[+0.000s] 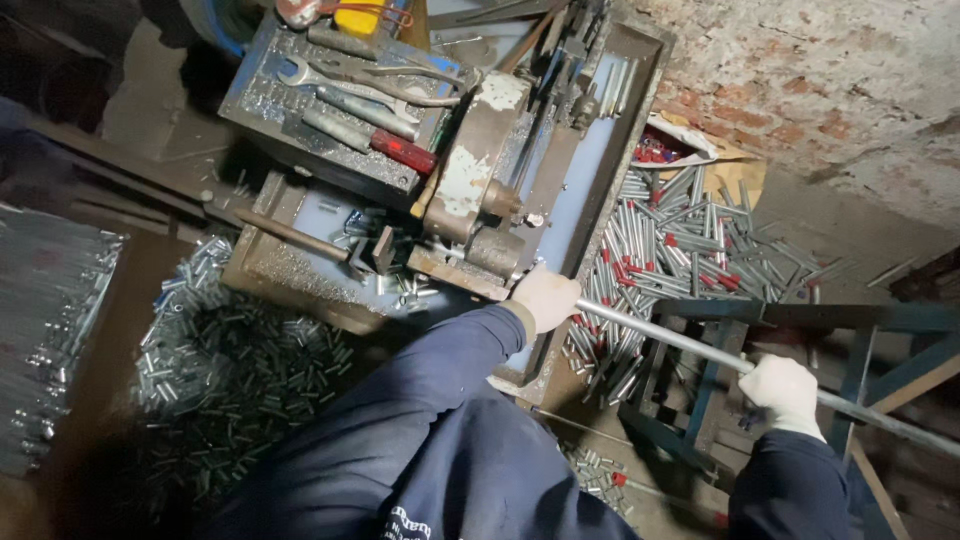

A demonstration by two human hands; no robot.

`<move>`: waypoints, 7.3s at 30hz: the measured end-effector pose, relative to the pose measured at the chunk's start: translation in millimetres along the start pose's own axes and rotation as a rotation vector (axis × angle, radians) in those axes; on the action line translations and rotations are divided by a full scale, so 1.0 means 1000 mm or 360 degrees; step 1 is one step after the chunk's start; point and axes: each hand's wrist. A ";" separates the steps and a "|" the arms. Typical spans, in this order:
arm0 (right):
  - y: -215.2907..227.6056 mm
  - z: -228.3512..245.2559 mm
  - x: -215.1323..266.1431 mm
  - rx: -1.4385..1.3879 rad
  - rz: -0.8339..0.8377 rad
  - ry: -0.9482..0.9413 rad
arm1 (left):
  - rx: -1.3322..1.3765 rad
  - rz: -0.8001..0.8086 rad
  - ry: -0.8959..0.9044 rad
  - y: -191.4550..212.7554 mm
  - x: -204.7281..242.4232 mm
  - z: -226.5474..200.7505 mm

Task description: The person operates a manual metal cutting machine by repeatedly pulling a long metal rod through the cutting mechanism. The person wears gloves and uses both hands to guide the rod. Cut metal pieces accumulate on the floor and in a bin nearby.

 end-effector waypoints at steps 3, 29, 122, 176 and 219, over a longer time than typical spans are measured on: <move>0.026 0.011 0.011 -0.0113 0.0042 -0.0004 | 0.0032 0.0059 0.0051 0.005 -0.001 0.000; 0.001 0.010 -0.022 -0.0168 0.0242 0.0425 | 0.0240 -0.0656 -0.0084 -0.065 0.000 0.022; -0.022 0.021 0.014 -0.0007 -0.0246 0.0211 | 0.0196 -0.0423 -0.0012 -0.058 0.014 0.015; -0.002 0.011 0.031 -0.0132 0.0011 0.0227 | -0.0011 -0.0172 -0.0070 -0.024 0.015 0.012; -0.034 0.022 0.020 0.0180 -0.1105 0.0297 | -0.0023 -0.0031 -0.0026 -0.002 -0.008 0.011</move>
Point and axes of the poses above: each hand's wrist, its own x-axis away from the middle knuckle, its own y-axis out of the back of the hand, z = x × y, and after that the axes turned 13 degrees about y, right-handed
